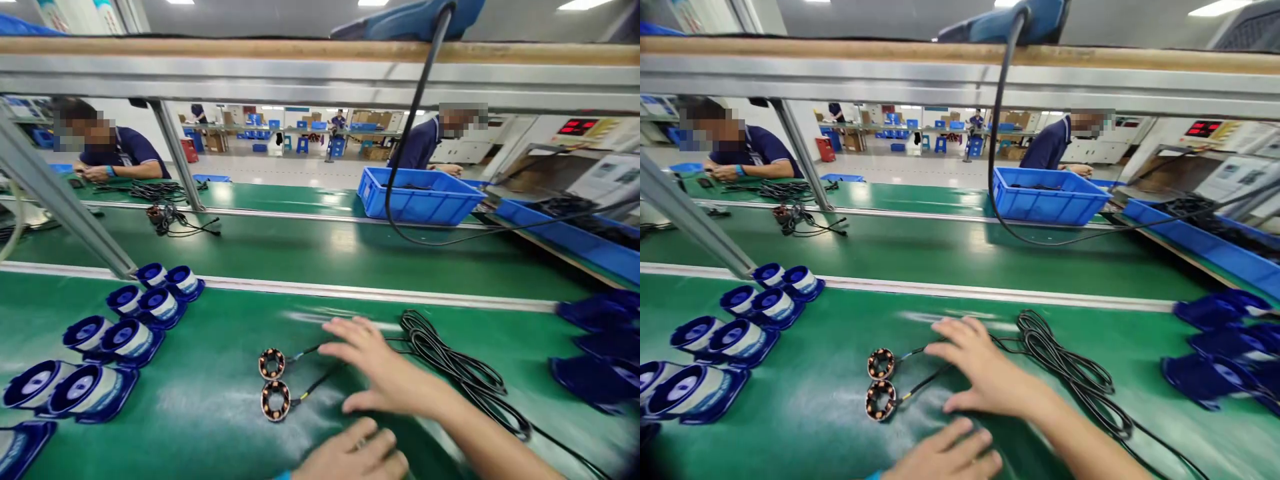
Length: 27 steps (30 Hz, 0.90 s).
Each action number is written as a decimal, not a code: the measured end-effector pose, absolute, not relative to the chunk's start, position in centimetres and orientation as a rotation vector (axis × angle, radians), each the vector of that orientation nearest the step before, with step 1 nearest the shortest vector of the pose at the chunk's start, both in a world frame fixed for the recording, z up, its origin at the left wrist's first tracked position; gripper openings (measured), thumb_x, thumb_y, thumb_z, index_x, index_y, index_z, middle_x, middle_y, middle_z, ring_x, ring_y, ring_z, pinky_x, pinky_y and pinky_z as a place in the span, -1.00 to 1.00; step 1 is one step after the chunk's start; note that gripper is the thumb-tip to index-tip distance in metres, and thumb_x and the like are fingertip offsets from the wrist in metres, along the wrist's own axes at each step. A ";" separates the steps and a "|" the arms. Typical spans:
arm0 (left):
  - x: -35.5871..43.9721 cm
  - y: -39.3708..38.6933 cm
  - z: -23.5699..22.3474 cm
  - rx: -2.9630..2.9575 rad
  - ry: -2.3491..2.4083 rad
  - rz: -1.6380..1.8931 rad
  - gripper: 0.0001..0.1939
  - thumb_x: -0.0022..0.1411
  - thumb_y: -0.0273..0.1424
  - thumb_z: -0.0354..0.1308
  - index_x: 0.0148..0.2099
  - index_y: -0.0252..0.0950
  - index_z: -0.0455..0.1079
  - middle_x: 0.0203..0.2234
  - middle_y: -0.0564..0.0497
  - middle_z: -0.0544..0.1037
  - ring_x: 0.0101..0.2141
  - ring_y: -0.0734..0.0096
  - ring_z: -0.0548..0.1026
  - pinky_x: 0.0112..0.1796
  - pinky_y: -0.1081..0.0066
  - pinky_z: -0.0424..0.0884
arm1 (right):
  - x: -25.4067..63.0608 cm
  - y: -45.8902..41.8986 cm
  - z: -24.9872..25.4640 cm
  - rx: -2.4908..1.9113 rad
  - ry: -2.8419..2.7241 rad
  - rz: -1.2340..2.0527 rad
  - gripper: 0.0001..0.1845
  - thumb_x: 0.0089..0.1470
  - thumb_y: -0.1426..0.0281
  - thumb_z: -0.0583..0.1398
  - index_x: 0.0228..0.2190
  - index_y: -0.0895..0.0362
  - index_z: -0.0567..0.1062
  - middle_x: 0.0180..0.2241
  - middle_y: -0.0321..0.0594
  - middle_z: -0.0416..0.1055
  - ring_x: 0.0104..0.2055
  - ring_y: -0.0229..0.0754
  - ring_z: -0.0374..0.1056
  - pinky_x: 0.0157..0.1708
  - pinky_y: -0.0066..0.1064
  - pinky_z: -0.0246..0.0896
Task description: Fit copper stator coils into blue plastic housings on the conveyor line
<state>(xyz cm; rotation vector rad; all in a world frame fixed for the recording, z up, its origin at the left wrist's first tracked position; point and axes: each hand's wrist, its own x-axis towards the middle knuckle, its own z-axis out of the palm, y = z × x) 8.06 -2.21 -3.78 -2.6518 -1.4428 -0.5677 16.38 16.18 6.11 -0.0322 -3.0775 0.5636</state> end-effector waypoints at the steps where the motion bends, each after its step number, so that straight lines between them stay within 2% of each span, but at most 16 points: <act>1: 6.2 -3.8 -2.8 -2.519 -1.442 -0.634 -0.53 0.43 -0.15 0.08 0.34 0.08 0.20 0.13 0.12 0.52 0.19 0.28 0.42 0.24 0.25 0.31 | 18.8 18.2 6.2 -0.226 -3.084 0.489 0.04 -0.05 -0.11 0.40 0.35 -0.15 0.17 0.43 -0.08 -0.09 0.47 0.18 -0.22 0.38 0.23 -0.37; 2: 4.1 -5.3 -1.8 -2.374 -1.564 -0.636 -0.38 0.41 -0.03 0.05 0.41 -0.05 0.09 0.20 0.03 0.46 0.25 0.18 0.35 0.29 0.15 0.24 | 21.3 20.2 6.0 -0.425 -3.088 0.419 0.14 -0.12 -0.10 0.43 0.38 -0.14 0.11 0.44 -0.05 -0.13 0.47 0.20 -0.24 0.37 0.25 -0.35; 3: 2.0 -6.7 -0.9 -2.239 -1.736 -0.622 -0.12 0.32 0.19 -0.01 0.46 -0.23 -0.01 0.28 -0.12 0.36 0.32 0.01 0.25 0.33 0.03 0.17 | 23.8 22.0 5.5 -0.620 -3.076 0.366 0.22 -0.17 -0.05 0.46 0.39 -0.11 0.07 0.44 -0.01 -0.14 0.47 0.24 -0.24 0.36 0.27 -0.34; 4: 0.0 -7.9 -0.2 -2.081 -1.927 -0.603 0.08 0.23 0.30 -0.05 0.48 -0.39 -0.11 0.34 -0.26 0.23 0.36 -0.15 0.12 0.34 -0.11 0.09 | 26.1 23.6 4.9 -0.798 -3.073 0.339 0.26 -0.18 0.00 0.47 0.41 -0.08 0.02 0.43 0.02 -0.13 0.47 0.26 -0.24 0.35 0.29 -0.32; 6: -3.0 -9.6 0.6 -1.899 -2.154 -0.496 0.15 0.20 0.29 0.03 0.50 -0.40 -0.25 0.40 -0.30 0.06 0.39 -0.27 0.01 0.30 -0.28 0.11 | 30.0 25.9 3.3 -1.064 -3.067 0.382 0.24 -0.18 0.05 0.44 0.41 -0.03 0.03 0.39 0.08 0.01 0.43 0.30 -0.10 0.33 0.30 -0.22; 8: -4.5 -10.4 0.3 -1.878 -2.249 -0.406 0.08 0.24 0.19 0.09 0.52 -0.24 -0.30 0.42 -0.19 0.00 0.39 -0.23 -0.01 0.26 -0.31 0.17 | 32.6 26.8 1.7 -1.173 -3.010 0.467 0.02 -0.03 0.02 0.32 0.37 0.01 0.14 0.29 0.08 0.21 0.32 0.23 0.17 0.27 0.18 0.03; 11: -4.4 -10.6 -1.1 -1.918 -2.351 -0.426 -0.09 0.35 0.03 0.06 0.52 -0.11 -0.31 0.44 -0.06 -0.03 0.39 -0.03 0.06 0.25 -0.10 0.31 | 34.7 26.1 -0.2 -1.189 -2.872 0.455 -0.31 0.20 0.04 0.09 0.26 0.09 0.30 0.13 0.04 0.38 0.09 0.07 0.40 0.09 -0.09 0.31; 13: -3.8 -10.3 -1.7 -1.908 -2.419 -0.519 -0.15 0.40 -0.05 0.02 0.52 -0.14 -0.34 0.45 -0.06 -0.07 0.38 0.07 0.09 0.24 0.03 0.35 | 36.1 25.1 -0.9 -1.220 -2.828 0.400 -0.36 0.23 0.06 0.03 0.22 0.12 0.33 0.07 0.02 0.43 0.02 0.05 0.44 0.01 -0.14 0.36; 16: -3.1 -9.2 -1.5 -2.000 -2.411 -0.620 -0.17 0.43 -0.11 0.00 0.52 -0.16 -0.38 0.45 -0.07 -0.07 0.38 0.12 0.08 0.25 0.09 0.31 | 39.2 23.7 0.1 -1.311 -2.783 0.272 -0.37 0.24 0.05 0.02 0.21 0.09 0.35 0.00 0.01 0.46 -0.06 0.08 0.49 -0.12 -0.17 0.40; 20: -2.3 -6.4 -0.6 -2.234 -2.309 -0.637 -0.15 0.43 -0.14 0.04 0.51 -0.15 -0.41 0.45 -0.09 -0.08 0.39 0.15 0.05 0.28 0.15 0.27 | 43.3 22.1 4.7 -1.508 -2.593 -0.269 -0.36 0.32 0.00 -0.05 0.22 0.09 0.39 -0.05 0.06 0.47 -0.14 0.14 0.49 -0.33 -0.15 0.36; 22: -1.6 -4.7 -0.5 -2.323 -2.248 -0.644 -0.13 0.43 -0.15 0.06 0.51 -0.16 -0.43 0.45 -0.11 -0.09 0.40 0.14 0.03 0.30 0.13 0.25 | 44.3 21.4 7.0 -1.531 -2.462 -0.608 -0.34 0.37 0.02 -0.12 0.26 0.12 0.34 -0.03 0.10 0.47 -0.13 0.20 0.46 -0.29 -0.08 0.33; 24: -0.7 -3.2 -0.7 -2.386 -2.202 -0.662 -0.10 0.42 -0.18 0.08 0.51 -0.16 -0.46 0.45 -0.12 -0.11 0.41 0.14 -0.01 0.33 0.11 0.21 | 44.5 20.9 8.1 -1.491 -2.331 -0.845 -0.32 0.38 0.04 -0.11 0.32 0.16 0.25 0.11 0.18 0.39 -0.01 0.32 0.40 -0.12 0.06 0.30; 25: -0.3 -2.7 -0.8 -2.417 -2.193 -0.663 -0.08 0.42 -0.18 0.09 0.51 -0.17 -0.48 0.46 -0.13 -0.13 0.41 0.14 -0.03 0.34 0.10 0.18 | 44.1 20.7 8.1 -1.424 -2.313 -0.867 -0.31 0.37 0.03 -0.07 0.34 0.16 0.20 0.17 0.21 0.34 0.05 0.37 0.36 -0.05 0.12 0.28; 27: 0.3 -2.0 -0.7 -2.475 -2.194 -0.639 -0.01 0.39 -0.08 0.13 0.50 -0.18 -0.52 0.46 -0.17 -0.20 0.42 0.09 -0.10 0.35 0.04 0.14 | 42.5 20.1 7.1 -1.174 -2.410 -0.669 -0.28 0.34 0.02 0.02 0.38 0.09 0.11 0.19 0.20 0.32 0.09 0.34 0.37 0.01 0.13 0.32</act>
